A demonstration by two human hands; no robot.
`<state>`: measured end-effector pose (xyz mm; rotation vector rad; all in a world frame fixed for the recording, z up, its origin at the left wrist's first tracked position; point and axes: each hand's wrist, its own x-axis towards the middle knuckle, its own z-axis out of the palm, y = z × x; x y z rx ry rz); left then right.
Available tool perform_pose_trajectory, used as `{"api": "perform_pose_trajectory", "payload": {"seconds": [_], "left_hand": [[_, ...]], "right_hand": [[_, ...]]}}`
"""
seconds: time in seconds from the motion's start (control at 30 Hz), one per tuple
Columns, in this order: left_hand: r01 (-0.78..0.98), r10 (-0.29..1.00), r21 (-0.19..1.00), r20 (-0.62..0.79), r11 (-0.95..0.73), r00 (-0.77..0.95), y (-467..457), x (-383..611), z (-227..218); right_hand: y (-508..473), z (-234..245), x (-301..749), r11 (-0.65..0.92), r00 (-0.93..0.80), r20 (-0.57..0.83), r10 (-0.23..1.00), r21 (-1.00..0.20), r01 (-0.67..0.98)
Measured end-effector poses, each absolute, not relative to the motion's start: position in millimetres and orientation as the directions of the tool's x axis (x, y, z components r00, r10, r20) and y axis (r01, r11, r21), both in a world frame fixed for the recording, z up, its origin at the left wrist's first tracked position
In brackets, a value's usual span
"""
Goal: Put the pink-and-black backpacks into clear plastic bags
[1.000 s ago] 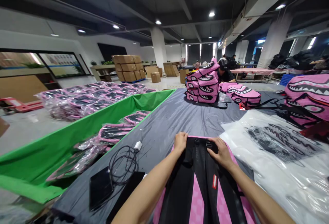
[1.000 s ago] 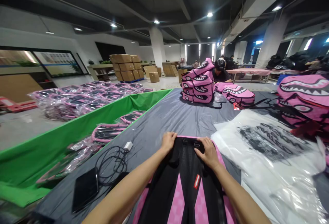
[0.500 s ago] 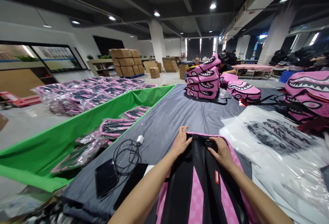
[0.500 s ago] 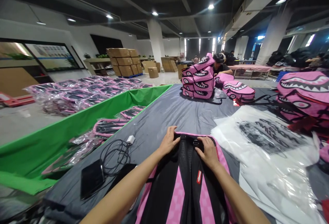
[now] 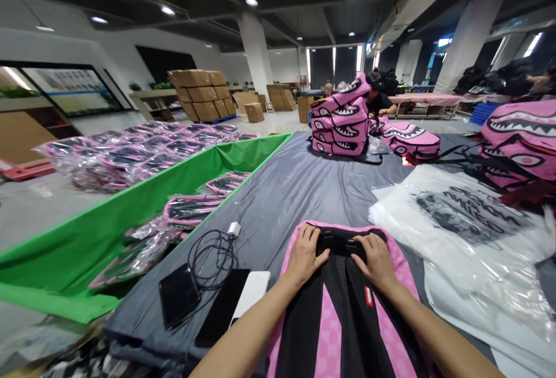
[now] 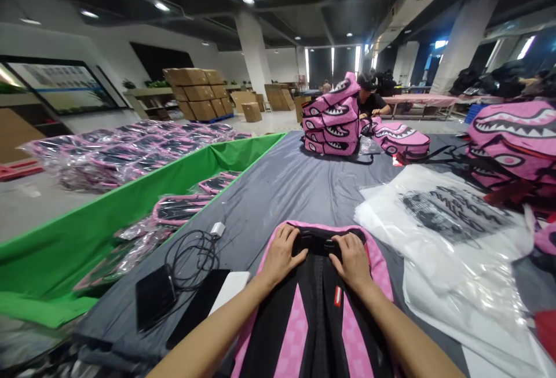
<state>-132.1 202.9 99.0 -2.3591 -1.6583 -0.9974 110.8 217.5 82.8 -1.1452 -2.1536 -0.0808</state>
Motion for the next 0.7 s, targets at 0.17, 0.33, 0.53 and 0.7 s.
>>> {"api": "perform_pose_trajectory", "payload": {"seconds": [0.17,0.33,0.53,0.7], "left_hand": [[0.896,0.874,0.202,0.385,-0.395,0.298,202.0,-140.7,80.6],[0.931,0.953,0.243,0.200,-0.272,0.226,270.0,-128.9,75.1],[0.922,0.964,0.319,0.214,-0.221,0.157,300.1,-122.7,53.4],[0.897,0.972,0.391,0.192,-0.205,0.138,295.7,-127.6,56.6]], "right_hand": [[218.5,65.1,112.5,0.605,-0.464,0.445,0.766,-0.253,0.755],[289.4,67.1,102.1,0.516,-0.470,0.228,0.853,-0.229,0.825],[339.6,59.5,94.8,0.455,-0.423,0.184,0.887,-0.196,0.869],[328.1,46.6,92.3,0.417,-0.357,0.293,0.887,-0.179,0.891]]}}
